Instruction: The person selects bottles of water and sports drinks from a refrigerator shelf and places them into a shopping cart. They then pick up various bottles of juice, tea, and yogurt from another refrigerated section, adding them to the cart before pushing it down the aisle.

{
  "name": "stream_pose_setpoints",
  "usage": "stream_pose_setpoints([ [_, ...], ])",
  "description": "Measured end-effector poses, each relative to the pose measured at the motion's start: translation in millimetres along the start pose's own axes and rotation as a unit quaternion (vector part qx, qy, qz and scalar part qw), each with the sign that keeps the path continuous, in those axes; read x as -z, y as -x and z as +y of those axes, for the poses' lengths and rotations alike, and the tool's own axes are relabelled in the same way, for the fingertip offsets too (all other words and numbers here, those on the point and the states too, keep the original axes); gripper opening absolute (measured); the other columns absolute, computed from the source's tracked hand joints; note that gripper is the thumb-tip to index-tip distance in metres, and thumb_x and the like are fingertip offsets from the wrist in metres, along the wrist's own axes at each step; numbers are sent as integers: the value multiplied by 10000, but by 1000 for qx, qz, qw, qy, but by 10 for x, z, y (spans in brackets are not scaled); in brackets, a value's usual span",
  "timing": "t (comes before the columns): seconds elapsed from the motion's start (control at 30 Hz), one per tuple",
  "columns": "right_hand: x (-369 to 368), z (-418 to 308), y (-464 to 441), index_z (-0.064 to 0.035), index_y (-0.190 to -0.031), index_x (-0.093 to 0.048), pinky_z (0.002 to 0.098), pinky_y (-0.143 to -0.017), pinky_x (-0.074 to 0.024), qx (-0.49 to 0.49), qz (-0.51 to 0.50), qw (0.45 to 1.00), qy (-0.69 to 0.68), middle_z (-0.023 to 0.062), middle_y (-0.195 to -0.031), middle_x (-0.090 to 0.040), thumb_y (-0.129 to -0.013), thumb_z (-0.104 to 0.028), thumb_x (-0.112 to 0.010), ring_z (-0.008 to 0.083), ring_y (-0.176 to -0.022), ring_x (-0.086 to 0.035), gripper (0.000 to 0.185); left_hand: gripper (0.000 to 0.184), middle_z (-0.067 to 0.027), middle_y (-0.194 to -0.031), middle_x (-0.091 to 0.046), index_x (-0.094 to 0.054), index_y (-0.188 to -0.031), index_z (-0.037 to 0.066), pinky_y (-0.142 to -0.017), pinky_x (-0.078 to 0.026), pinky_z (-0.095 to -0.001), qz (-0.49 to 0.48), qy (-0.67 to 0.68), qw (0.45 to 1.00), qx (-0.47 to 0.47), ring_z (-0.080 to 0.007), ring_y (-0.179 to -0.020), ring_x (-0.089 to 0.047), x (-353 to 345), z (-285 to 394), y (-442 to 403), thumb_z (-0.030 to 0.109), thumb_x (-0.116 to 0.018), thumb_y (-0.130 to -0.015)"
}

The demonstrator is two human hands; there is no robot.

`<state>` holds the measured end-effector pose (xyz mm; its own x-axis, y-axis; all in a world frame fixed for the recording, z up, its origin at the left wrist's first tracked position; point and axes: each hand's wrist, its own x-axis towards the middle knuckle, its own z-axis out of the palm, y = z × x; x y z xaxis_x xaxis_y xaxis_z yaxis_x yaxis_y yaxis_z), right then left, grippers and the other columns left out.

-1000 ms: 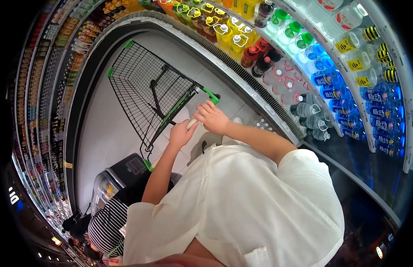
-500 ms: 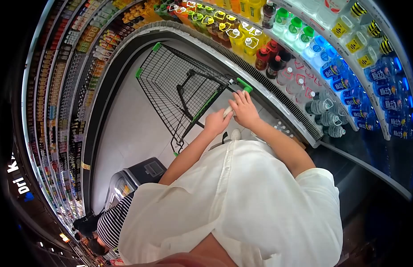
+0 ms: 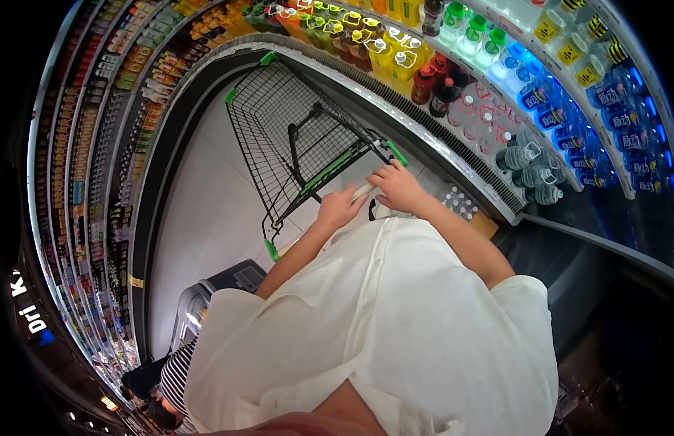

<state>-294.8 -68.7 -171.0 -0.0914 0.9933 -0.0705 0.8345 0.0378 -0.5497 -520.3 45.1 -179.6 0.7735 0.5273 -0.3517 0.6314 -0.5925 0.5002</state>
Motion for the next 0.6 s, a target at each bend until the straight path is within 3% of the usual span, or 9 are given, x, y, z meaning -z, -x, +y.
stream_pose_setpoints([
  [0.07, 20, 101, 64, -105, -1283, -680, 533, -1222, -399, 30, -6, 992, -119, 96, -1256, -695, -864, -189, -821, 321, -1255, -626, 450, 507, -193, -783, -738, -680, -987, 71, -694, -571, -556, -41, -34, 999, 11, -442, -757, -734, 37, -93, 129, 574, -628, -1024],
  [0.2, -49, 5, 198, -109, -1242, -700, 479, -1152, -464, 57, 8, 990, -126, 91, -1228, -717, -901, -174, -792, 307, -1208, -662, 359, 520, -177, -779, -745, -681, -988, 76, -699, -583, -546, -85, -62, 994, 3, -426, -739, -734, 229, -543, 574, 592, -630, -1019],
  [0.27, -66, 20, 264, -106, -1219, -706, 447, -1042, -539, 77, 30, 985, -152, 88, -1247, -722, -922, -185, -773, 301, -1178, -693, 315, 549, -156, -773, -746, -674, -968, 78, -711, -585, -526, -94, -89, 992, 3, -413, -748, -734, 341, -700, 738, 627, -657, -987],
  [0.3, -160, 66, 317, -96, -1229, -718, 458, -973, -578, 3, 14, 978, -207, 116, -1230, -744, -953, -216, -748, 335, -1131, -720, 302, 549, -156, -773, -746, -674, -968, 78, -711, -585, -526, -99, -91, 991, -1, -413, -748, -734, 380, -815, 771, 627, -657, -987],
  [0.33, -240, 127, 366, -96, -1229, -718, 458, -973, -578, -4, 16, 978, -210, 116, -1230, -744, -953, -216, -748, 335, -1131, -720, 302, 552, -151, -780, -749, -673, -953, 83, -721, -585, -518, -116, -103, 988, 9, -404, -761, -737, 418, -930, 823, 634, -687, -956],
  [0.4, -404, 335, 437, -105, -1287, -719, 477, -934, -596, -132, -4, 961, -242, 151, -1228, -768, -969, -260, -736, 367, -1086, -742, 354, 557, -146, -786, -752, -672, -938, 87, -731, -586, -509, -139, -115, 983, 12, -395, -774, -741, 489, -1177, 941, 641, -718, -925],
  [0.6, -975, 1072, 1390, -81, -1303, -732, 465, -948, -600, -395, 23, 886, -244, 181, -1212, -786, -966, -358, -739, 380, -1090, -756, 437, 431, -139, -775, -726, -662, -859, 99, -717, -567, -515, -140, -163, 975, 50, -393, -768, -722, 604, -1728, 1166, 480, -850, -786],
])
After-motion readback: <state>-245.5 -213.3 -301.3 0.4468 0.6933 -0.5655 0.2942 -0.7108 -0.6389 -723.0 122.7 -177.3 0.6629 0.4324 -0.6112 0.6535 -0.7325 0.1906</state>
